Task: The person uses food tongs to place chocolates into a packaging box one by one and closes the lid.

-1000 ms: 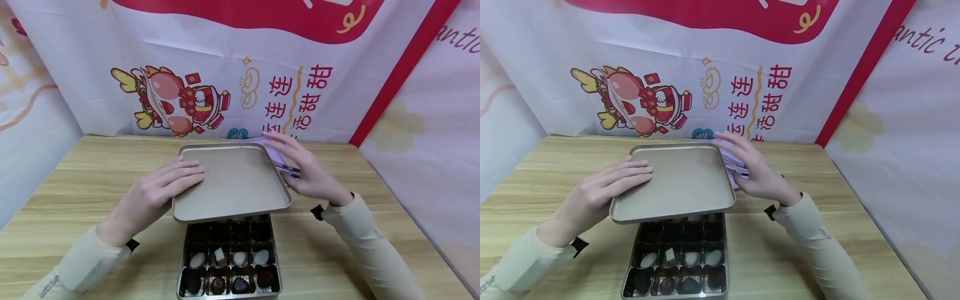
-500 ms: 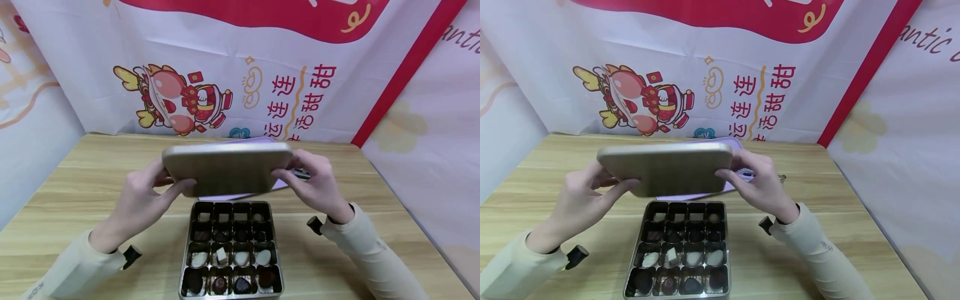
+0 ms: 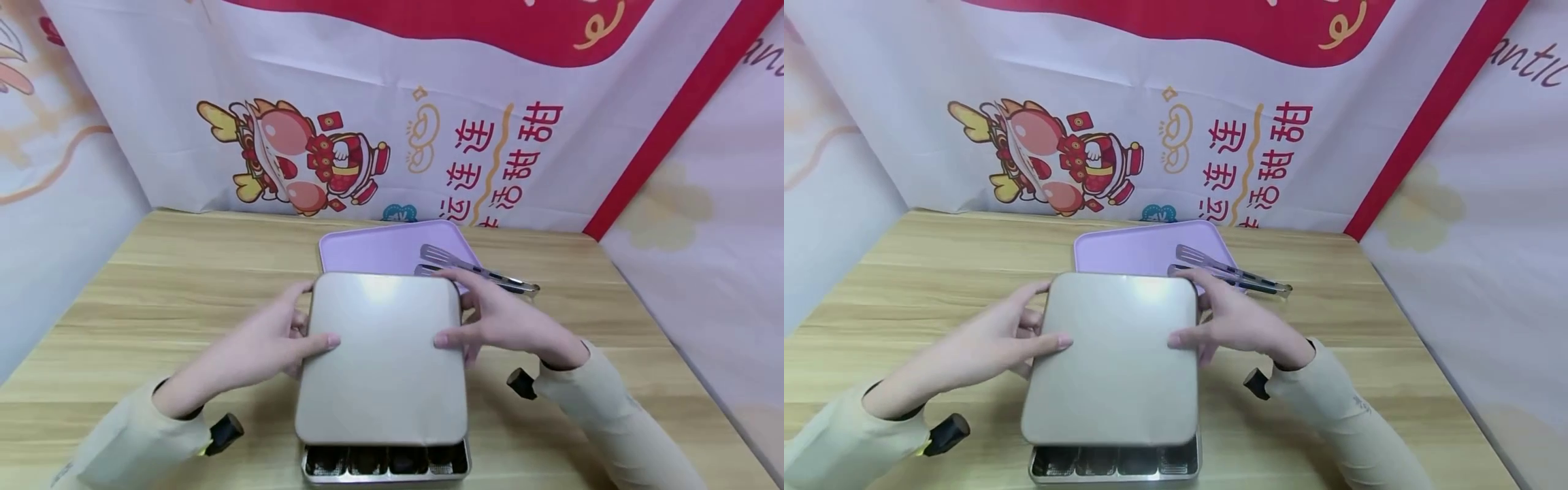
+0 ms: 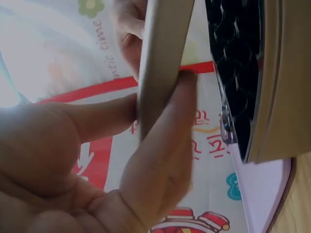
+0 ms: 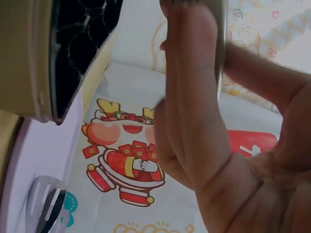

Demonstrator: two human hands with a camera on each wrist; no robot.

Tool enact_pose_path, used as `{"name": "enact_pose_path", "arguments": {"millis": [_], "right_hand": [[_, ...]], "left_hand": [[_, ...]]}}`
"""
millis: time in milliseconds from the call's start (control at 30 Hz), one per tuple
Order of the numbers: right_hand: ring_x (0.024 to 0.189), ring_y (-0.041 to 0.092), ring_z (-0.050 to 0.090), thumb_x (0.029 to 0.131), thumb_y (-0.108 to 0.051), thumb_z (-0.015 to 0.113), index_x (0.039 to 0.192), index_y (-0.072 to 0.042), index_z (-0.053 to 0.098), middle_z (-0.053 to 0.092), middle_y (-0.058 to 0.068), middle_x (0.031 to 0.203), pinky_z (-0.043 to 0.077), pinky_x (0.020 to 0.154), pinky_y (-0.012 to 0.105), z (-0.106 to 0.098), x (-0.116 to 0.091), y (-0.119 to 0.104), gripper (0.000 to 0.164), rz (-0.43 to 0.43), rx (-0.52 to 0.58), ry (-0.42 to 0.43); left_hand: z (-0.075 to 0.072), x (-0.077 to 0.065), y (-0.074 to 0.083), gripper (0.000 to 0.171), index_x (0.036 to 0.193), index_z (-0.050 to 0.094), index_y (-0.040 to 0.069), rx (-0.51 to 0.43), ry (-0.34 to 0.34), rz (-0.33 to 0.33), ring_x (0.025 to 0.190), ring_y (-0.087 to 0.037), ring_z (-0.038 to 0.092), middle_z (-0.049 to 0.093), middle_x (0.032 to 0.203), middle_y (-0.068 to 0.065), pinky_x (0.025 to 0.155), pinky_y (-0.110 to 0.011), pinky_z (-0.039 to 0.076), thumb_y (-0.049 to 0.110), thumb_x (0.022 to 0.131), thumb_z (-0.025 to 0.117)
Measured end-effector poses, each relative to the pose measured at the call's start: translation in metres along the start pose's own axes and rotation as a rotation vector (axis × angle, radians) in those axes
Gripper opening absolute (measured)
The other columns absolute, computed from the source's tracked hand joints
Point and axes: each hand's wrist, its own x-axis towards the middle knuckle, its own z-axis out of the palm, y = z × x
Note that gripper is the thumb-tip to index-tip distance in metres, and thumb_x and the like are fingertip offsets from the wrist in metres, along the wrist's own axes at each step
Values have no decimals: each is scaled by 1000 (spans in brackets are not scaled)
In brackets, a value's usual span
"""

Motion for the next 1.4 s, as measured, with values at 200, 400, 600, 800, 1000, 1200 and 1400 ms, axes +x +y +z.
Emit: {"name": "enact_pose_path", "arguments": {"millis": [200,400,600,800,1000,1200,1400], "right_hand": [[69,36,64,74,-12,81,142,-20,24,50,26,105,50,53,52,6,-11,13,90,67,-12,-82],[72,31,65,70,-15,84,140,-16,25,51,23,103,51,53,50,10,-11,17,91,110,-71,-90],[71,28,64,71,-20,84,139,-13,26,53,20,101,52,53,47,16,-9,19,90,92,-123,-62],[52,27,61,73,-27,82,141,-11,24,57,17,82,51,51,45,19,-2,26,91,93,-217,-2],[50,28,59,76,-36,79,140,-9,30,57,17,78,50,48,47,12,5,35,85,129,-259,-23],[52,28,59,96,-39,56,119,-9,51,58,15,73,49,49,48,13,14,52,38,122,-246,17],[67,22,58,105,-34,36,105,-14,55,57,8,79,50,59,39,25,22,55,28,88,-517,159]], "left_hand": [[18,-8,3,87,150,9,11,157,-44,19,53,-21,58,62,77,-4,48,-36,48,33,89,67],[28,-11,4,89,149,13,14,253,14,-2,68,-16,60,60,96,-6,57,-33,50,32,86,71],[22,-9,-1,92,150,12,9,365,15,4,86,-14,59,59,112,-8,72,-33,49,39,85,71],[18,-3,-12,87,146,25,3,516,60,6,108,-21,55,57,118,-11,88,-41,45,48,84,68],[12,7,-23,81,141,37,5,598,70,24,102,-21,56,55,121,-10,84,-41,47,56,84,63],[11,19,-42,71,137,41,6,444,6,65,94,-15,57,56,111,-5,77,-30,47,53,87,62],[13,22,-51,72,138,38,8,374,9,45,100,-18,55,54,115,-7,83,-34,46,54,88,61]]}}
